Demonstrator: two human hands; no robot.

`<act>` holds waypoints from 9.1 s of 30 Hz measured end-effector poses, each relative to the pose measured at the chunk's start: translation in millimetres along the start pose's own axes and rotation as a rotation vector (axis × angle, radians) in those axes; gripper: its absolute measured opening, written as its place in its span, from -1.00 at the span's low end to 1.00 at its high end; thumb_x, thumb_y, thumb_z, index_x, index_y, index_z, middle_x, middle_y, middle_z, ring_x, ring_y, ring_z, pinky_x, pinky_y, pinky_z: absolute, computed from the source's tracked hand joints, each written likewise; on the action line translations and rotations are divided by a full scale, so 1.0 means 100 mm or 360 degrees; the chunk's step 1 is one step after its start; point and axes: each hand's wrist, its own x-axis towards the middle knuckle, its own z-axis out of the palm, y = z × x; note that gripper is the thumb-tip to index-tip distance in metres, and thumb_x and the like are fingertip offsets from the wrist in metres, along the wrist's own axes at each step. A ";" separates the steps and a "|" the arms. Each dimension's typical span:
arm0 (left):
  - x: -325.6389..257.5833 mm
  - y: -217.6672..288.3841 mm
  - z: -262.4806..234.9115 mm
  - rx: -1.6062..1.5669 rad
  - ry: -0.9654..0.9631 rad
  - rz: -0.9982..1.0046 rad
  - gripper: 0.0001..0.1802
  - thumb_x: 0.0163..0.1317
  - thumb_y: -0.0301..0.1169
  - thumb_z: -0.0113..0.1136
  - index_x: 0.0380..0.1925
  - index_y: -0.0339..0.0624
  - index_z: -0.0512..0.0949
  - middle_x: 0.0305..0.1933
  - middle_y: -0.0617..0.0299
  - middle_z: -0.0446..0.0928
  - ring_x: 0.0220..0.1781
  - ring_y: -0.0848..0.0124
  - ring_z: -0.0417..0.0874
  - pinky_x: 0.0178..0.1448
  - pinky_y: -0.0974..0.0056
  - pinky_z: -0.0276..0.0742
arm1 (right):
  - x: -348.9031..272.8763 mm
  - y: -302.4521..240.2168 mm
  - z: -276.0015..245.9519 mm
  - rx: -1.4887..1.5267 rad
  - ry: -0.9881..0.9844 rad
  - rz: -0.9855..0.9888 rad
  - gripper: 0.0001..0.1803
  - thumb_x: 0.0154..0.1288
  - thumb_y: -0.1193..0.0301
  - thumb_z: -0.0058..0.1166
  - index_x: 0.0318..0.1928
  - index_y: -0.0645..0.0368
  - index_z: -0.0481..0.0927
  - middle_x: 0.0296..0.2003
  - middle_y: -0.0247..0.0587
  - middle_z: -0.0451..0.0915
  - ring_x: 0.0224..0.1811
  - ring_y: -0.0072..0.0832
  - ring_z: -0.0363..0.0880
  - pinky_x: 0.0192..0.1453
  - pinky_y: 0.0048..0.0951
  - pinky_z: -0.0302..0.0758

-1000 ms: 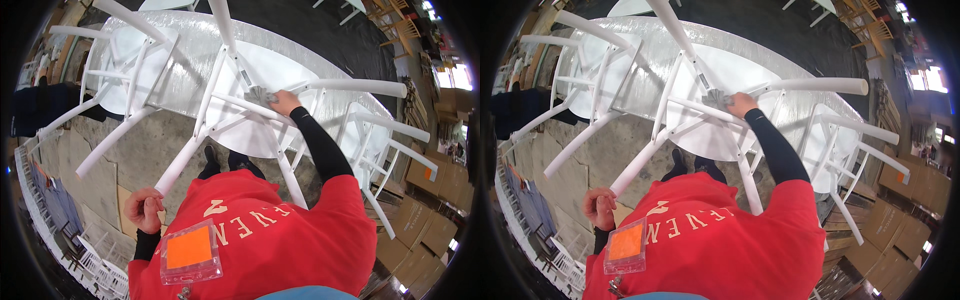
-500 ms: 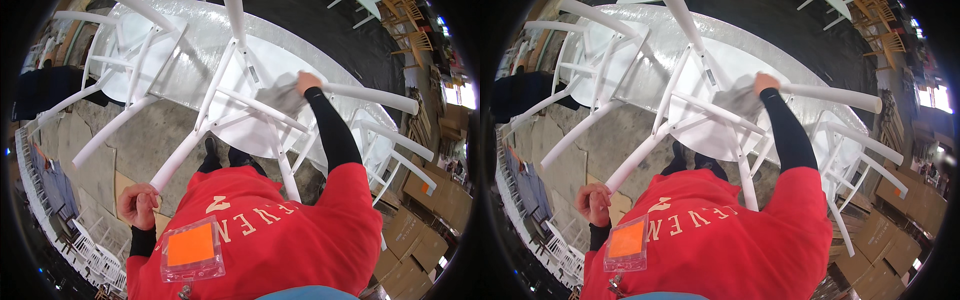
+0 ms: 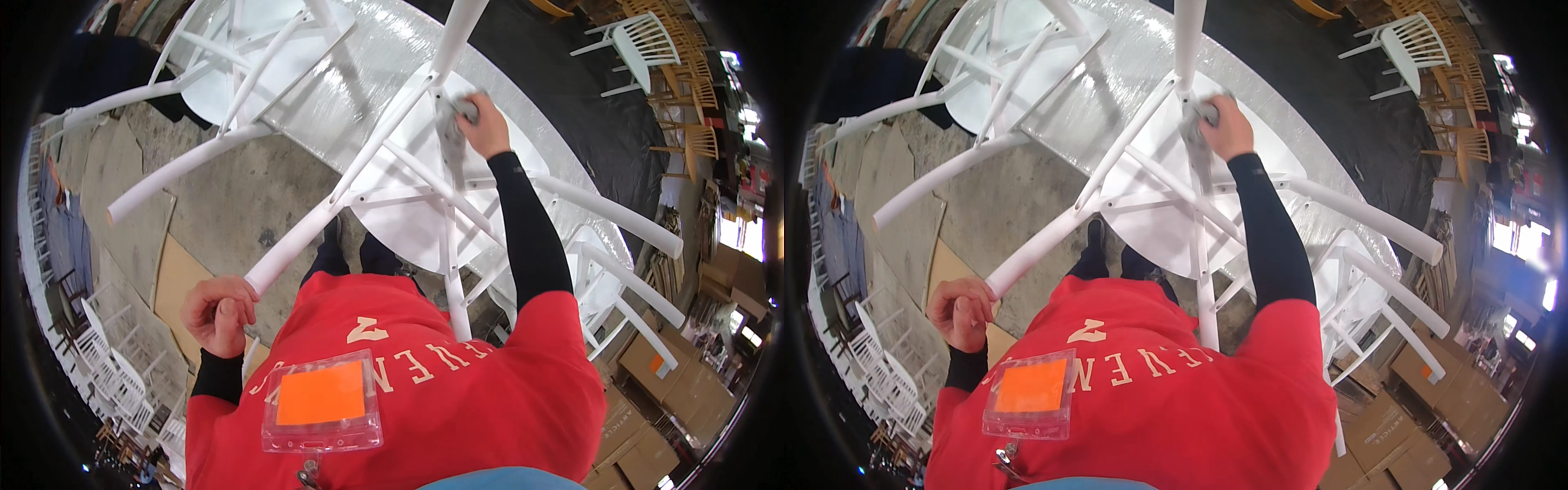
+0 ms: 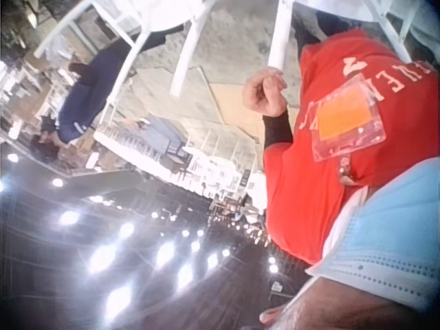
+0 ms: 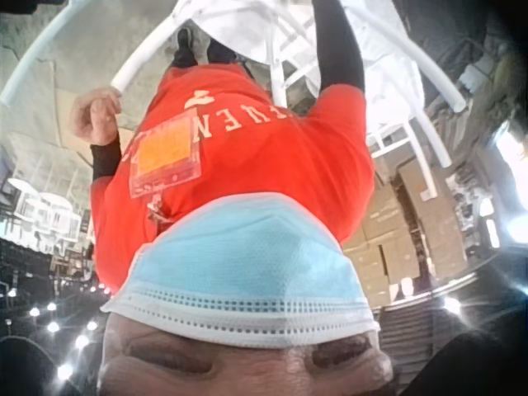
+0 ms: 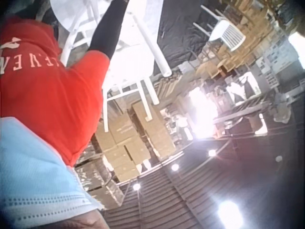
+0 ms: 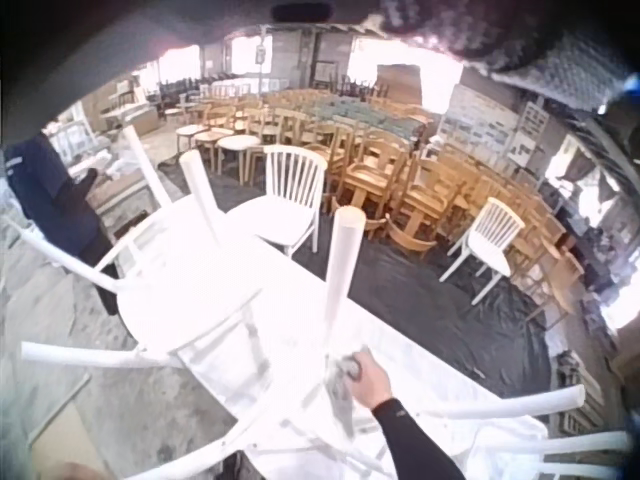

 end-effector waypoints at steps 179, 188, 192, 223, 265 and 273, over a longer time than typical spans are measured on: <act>-3.13 -0.99 2.18 -0.0240 -0.1509 -0.1592 -0.57 0.40 -0.11 0.20 0.16 -0.02 0.46 0.08 0.22 0.55 0.04 0.24 0.64 -0.04 0.14 0.61 | -6.27 -0.64 0.37 0.1478 0.0560 0.0852 -0.33 0.33 0.09 0.17 0.31 0.25 0.47 0.09 -0.05 0.65 0.06 -0.31 0.63 0.14 -0.30 0.57; -3.25 -1.11 3.78 -0.0749 -0.1426 -0.1895 -0.59 0.52 -0.09 -0.06 0.13 -0.02 0.59 0.05 0.24 0.68 0.01 0.32 0.71 0.01 0.18 0.69 | -7.51 -0.62 -0.48 0.1238 0.1103 0.1132 -0.31 0.28 0.17 0.30 0.33 0.22 0.41 -0.31 -0.16 0.74 -0.33 -0.53 0.68 -0.22 -0.40 0.61; -3.12 -1.22 4.35 -0.0753 -0.1171 -0.1650 -0.58 0.47 -0.10 0.05 0.18 -0.07 0.55 0.09 0.18 0.65 0.01 0.22 0.69 0.11 0.09 0.63 | -7.90 -0.40 -0.52 0.1343 0.1306 0.1237 -0.46 0.34 0.31 0.25 0.26 0.22 0.46 -0.30 -0.24 0.71 -0.32 -0.59 0.66 -0.24 -0.44 0.59; -3.95 0.14 5.78 -0.0396 -0.1454 0.0298 -0.85 0.29 -0.48 0.24 -0.42 -0.22 0.47 -0.48 0.14 0.59 -0.37 0.35 0.66 -0.11 0.23 0.63 | -11.30 0.82 -0.26 0.0826 0.1153 0.2353 -0.58 0.24 0.13 0.16 -0.04 0.16 0.72 -0.09 0.00 0.72 0.01 -0.09 0.69 0.11 -0.14 0.58; -3.84 -1.02 6.23 -0.0039 -0.0751 -0.1093 -0.54 0.48 -0.19 0.16 0.21 -0.24 0.37 0.17 0.14 0.50 0.17 0.39 0.50 0.19 0.23 0.46 | -7.20 1.92 -5.59 0.1728 0.2499 -0.0292 -0.70 0.35 0.29 0.20 -0.18 0.33 0.55 -0.53 -0.07 0.60 -0.32 -0.26 0.64 0.24 -0.13 0.47; -3.70 -0.38 7.33 -0.0246 -0.0414 -0.0390 -0.72 0.44 -0.25 0.25 -0.15 -0.24 0.49 -0.46 0.26 0.53 -0.45 0.49 0.55 -0.37 0.32 0.51 | -8.64 2.65 -6.55 0.2113 0.2746 -0.0314 -0.67 0.33 0.18 0.26 -0.29 0.16 0.47 -0.56 -0.06 0.64 -0.45 -0.26 0.68 -0.20 -0.26 0.61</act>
